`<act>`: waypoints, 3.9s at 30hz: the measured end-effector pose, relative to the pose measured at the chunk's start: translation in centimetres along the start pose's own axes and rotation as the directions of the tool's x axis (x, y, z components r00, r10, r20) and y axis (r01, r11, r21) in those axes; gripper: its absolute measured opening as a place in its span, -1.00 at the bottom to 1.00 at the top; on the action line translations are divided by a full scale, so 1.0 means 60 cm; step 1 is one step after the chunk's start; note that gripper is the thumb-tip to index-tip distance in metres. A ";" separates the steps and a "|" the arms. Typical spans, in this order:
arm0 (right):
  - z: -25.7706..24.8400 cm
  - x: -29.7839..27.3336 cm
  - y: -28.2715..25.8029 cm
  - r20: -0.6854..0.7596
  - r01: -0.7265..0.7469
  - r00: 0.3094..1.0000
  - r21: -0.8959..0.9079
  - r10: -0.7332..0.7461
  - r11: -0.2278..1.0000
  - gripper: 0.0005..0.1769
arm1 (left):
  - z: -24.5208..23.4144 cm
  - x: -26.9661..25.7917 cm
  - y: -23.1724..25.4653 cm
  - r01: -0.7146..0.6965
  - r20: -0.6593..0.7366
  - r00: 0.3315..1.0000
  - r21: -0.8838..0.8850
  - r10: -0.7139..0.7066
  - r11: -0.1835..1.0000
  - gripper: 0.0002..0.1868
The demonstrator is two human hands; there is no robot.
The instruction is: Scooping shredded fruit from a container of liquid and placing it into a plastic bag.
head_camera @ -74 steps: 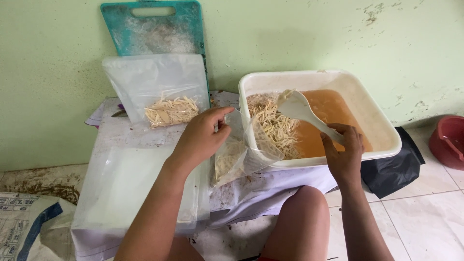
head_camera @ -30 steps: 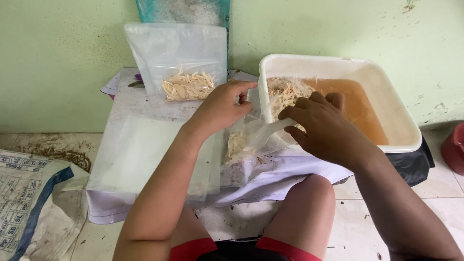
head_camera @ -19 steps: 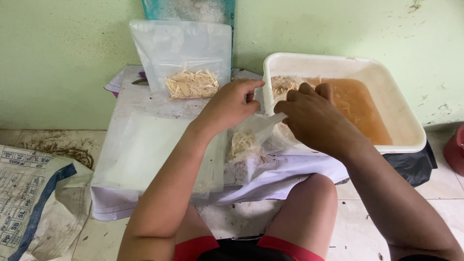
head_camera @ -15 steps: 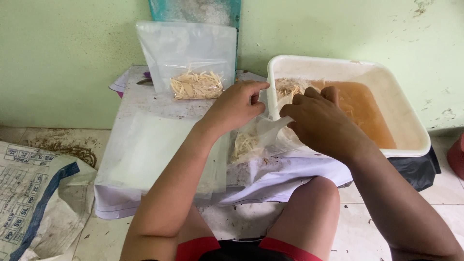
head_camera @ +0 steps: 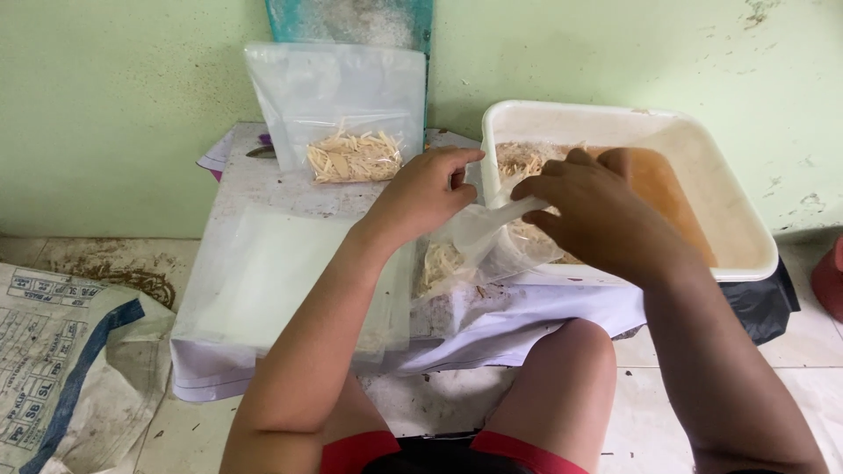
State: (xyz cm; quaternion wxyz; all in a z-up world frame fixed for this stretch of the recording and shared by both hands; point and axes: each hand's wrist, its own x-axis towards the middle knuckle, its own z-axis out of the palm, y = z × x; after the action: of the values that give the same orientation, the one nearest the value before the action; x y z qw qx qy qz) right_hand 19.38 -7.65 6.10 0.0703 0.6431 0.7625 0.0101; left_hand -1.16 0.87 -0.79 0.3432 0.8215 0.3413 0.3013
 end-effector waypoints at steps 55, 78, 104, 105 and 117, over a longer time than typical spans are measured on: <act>0.420 0.168 0.413 0.091 -0.415 0.867 0.674 0.489 0.611 -0.56 | 0.016 0.002 0.055 0.111 0.021 0.993 0.075 -0.113 0.991 -0.52; 0.342 0.127 0.463 -0.199 -0.616 0.681 0.365 0.705 0.698 -0.64 | 0.022 0.007 0.059 0.137 0.020 0.990 0.086 -0.139 0.987 -0.51; 0.223 -0.045 0.546 0.238 -0.672 0.657 -0.246 0.715 0.699 -0.59 | 0.020 0.004 0.046 0.139 -0.063 0.989 0.141 -0.131 0.980 -0.53; 0.219 -0.052 0.545 0.254 -0.657 0.625 -0.339 0.738 0.673 -0.58 | 0.018 0.004 0.047 0.153 -0.057 0.988 0.149 -0.146 0.977 -0.52; 0.295 -0.055 0.544 0.273 -0.690 0.645 -0.195 0.714 0.698 -0.56 | 0.021 -0.004 0.031 0.073 -0.153 0.987 0.098 -0.058 0.992 -0.56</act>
State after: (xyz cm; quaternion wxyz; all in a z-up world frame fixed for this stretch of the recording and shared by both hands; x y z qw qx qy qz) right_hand 53.99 -6.56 -7.67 0.2100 0.8770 0.4300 -0.0429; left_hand 0.27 -0.75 -0.14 0.2833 0.8017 0.4080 0.3326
